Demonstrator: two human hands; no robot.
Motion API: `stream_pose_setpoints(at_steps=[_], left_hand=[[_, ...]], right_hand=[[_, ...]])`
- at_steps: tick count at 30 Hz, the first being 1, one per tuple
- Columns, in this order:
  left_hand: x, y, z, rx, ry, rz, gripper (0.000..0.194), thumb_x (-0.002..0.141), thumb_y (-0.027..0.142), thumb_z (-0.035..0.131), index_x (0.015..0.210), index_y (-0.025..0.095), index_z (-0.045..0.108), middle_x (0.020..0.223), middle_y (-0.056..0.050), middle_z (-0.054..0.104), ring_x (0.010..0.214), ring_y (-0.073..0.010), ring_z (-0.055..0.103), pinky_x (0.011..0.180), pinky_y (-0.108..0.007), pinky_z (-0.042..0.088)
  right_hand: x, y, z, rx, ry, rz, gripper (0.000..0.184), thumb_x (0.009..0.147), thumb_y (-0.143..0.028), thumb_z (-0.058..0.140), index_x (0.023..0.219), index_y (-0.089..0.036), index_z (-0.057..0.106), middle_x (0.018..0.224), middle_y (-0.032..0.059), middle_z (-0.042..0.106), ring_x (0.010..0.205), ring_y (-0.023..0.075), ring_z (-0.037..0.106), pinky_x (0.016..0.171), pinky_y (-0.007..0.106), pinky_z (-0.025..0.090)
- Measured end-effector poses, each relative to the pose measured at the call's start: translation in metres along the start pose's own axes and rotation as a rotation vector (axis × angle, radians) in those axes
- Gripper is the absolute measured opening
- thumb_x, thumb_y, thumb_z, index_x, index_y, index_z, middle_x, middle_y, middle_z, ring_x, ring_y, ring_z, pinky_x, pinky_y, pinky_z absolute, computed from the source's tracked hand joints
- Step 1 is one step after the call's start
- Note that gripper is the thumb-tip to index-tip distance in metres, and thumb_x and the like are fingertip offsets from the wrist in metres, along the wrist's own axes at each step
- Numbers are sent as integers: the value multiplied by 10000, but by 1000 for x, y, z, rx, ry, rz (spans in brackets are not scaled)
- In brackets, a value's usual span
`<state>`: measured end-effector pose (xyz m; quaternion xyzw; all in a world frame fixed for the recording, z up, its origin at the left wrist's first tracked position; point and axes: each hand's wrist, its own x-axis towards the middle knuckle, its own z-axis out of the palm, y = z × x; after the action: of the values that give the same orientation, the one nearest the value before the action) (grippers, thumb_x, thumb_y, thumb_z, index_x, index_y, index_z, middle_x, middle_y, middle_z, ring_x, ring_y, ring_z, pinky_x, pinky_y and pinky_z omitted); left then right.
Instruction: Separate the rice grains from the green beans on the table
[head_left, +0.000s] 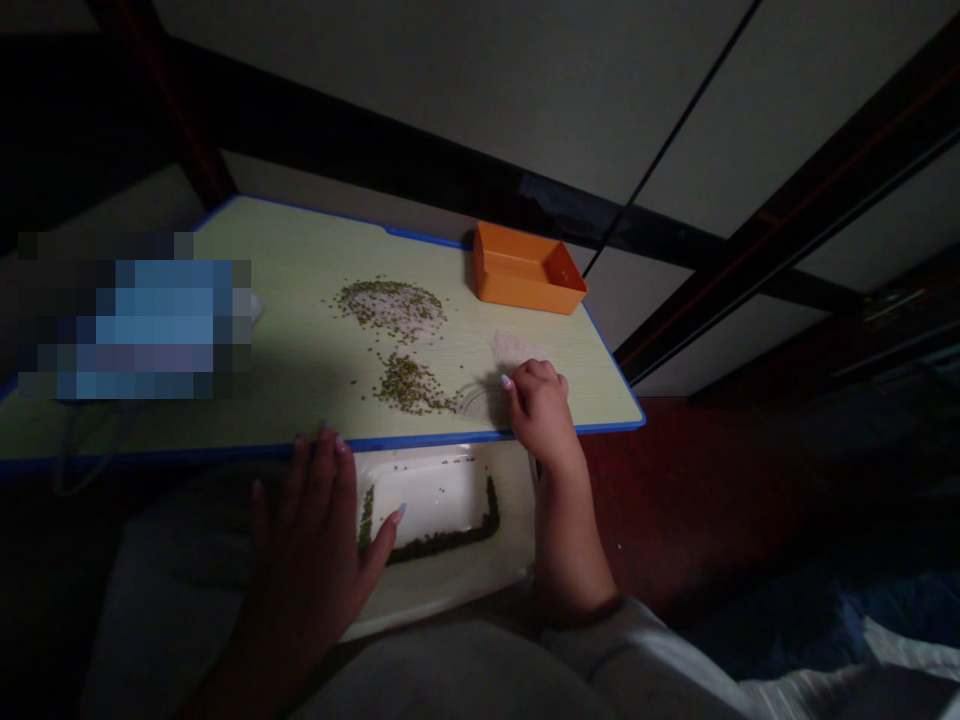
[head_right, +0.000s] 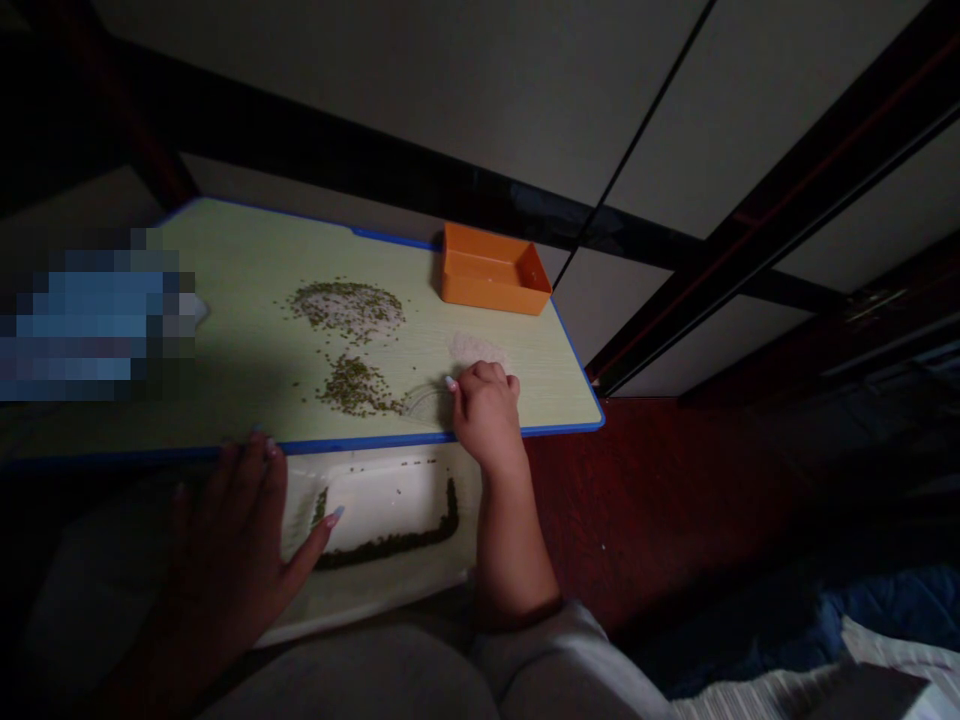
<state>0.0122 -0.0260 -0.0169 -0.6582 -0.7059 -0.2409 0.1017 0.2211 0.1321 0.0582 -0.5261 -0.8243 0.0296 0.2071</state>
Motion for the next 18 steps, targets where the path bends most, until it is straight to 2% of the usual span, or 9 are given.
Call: stream_pose_setpoints(at_steps=[6, 13, 18], left_hand=[[-1, 1, -2, 10, 7, 8, 890, 893, 434, 496, 1558, 186, -42, 1599, -232, 274, 1511, -372, 198, 1159, -682, 216], [2, 4, -3, 27, -2, -6, 890, 893, 391, 504, 1559, 181, -48, 1596, -241, 276, 1511, -368, 203, 1161, -667, 231], [1, 3, -3, 17, -11, -1, 902, 885, 404, 509, 1560, 187, -48, 1597, -241, 274, 1509, -379, 202, 1156, -676, 235]], right_hand=[[-1, -2, -1, -37, -32, -23, 296, 998, -283, 397, 835, -188, 625, 986, 85, 642, 997, 234, 512, 809, 353, 317], [2, 7, 1, -105, -7, 96, 295, 992, -272, 401, 859, -183, 649, 999, 105, 644, 992, 248, 505, 790, 355, 320], [3, 9, 2, -104, -7, 131, 284, 988, -255, 402, 901, -181, 662, 1016, 115, 647, 1014, 260, 504, 799, 367, 331]])
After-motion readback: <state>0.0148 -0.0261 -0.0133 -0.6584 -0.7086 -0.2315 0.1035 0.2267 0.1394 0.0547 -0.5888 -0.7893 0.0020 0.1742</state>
